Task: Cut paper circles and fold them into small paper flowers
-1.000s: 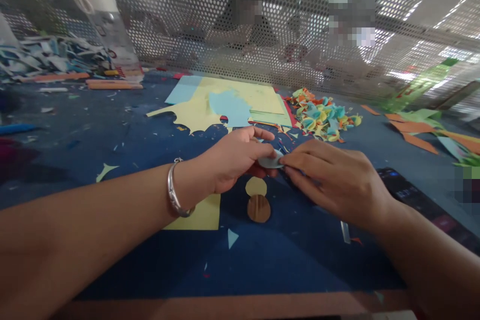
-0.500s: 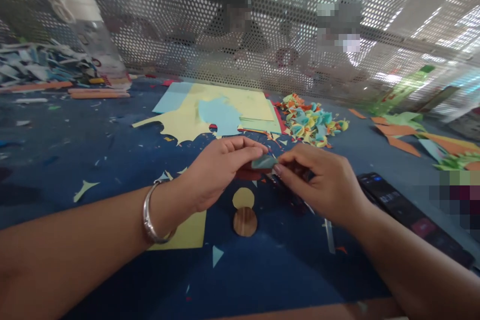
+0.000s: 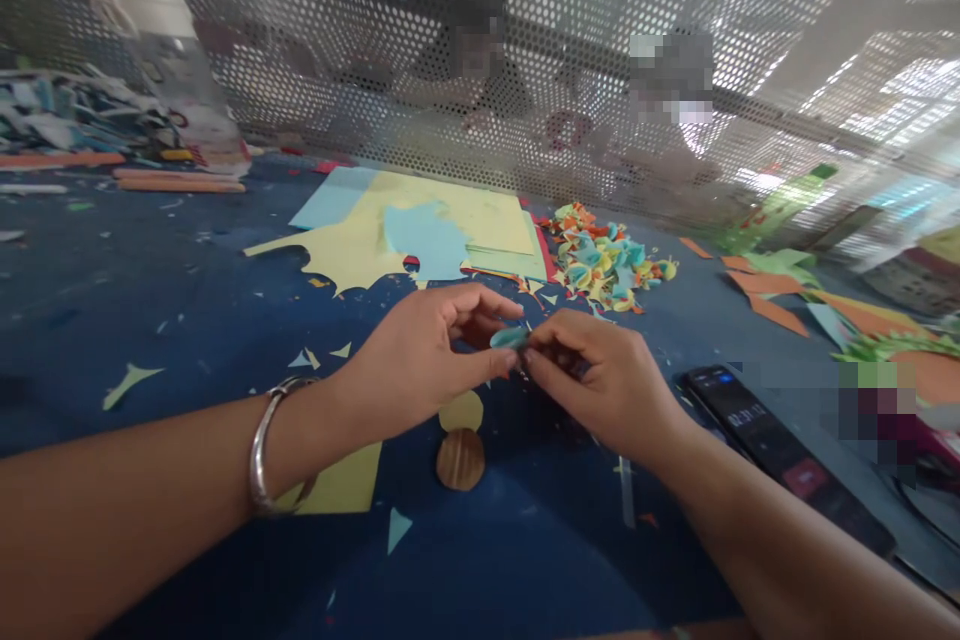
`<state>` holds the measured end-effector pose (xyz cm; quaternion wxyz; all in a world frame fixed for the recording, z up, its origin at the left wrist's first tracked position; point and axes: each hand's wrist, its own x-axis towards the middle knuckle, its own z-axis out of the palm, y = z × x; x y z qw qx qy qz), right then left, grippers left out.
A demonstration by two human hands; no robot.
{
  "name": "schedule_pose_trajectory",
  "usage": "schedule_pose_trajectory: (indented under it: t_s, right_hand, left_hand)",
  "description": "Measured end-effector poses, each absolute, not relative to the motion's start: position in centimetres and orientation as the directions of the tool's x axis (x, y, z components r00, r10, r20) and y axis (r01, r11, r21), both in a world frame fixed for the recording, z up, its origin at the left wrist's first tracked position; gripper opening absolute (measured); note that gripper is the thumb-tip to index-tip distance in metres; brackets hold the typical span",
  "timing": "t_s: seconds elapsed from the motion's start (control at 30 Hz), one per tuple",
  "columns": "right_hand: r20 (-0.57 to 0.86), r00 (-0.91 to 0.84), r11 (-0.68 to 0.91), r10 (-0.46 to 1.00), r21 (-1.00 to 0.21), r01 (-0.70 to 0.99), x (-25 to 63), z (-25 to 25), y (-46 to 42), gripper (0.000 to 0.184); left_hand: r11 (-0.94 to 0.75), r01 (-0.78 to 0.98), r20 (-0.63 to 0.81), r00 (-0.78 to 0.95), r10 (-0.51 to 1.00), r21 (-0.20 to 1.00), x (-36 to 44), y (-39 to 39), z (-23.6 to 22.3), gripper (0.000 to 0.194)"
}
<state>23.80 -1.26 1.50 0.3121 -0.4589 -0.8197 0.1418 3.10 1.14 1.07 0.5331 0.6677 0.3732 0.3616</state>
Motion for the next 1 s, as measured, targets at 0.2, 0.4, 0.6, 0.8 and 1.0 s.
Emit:
schedule_pose_trajectory:
  t_s: [0.2,0.4,0.6,0.8,1.0]
  right_hand:
    - [0.423,-0.381,0.563,0.822,-0.505,0.654,23.5,1.1,-1.0,0.009]
    - [0.495,-0.414,0.638,0.764,-0.483,0.600,23.1,1.4,-1.1,0.007]
    - [0.480,-0.413,0.629,0.774,-0.512,0.585,23.0,1.9,-1.5,0.009]
    - [0.433,-0.358,0.559,0.827,-0.565,0.607,23.1,2.0,-1.7,0.009]
    - [0.349,-0.283,0.449,0.893,-0.683,0.576,23.3,1.8,-1.8,0.009]
  left_hand:
    - [-0.246,0.120,0.149,0.525,0.838,0.962,2.8,1.7,0.5,0.019]
    - [-0.259,0.067,0.181,0.548,0.817,0.964,2.5,1.9,0.3,0.020]
    - [-0.240,0.062,0.168,0.545,0.821,0.969,2.5,2.0,0.4,0.032]
    - [-0.292,0.033,0.233,0.519,0.822,0.956,2.5,2.1,0.5,0.025]
    - [-0.201,-0.044,0.194,0.515,0.835,0.979,2.8,2.2,0.2,0.025]
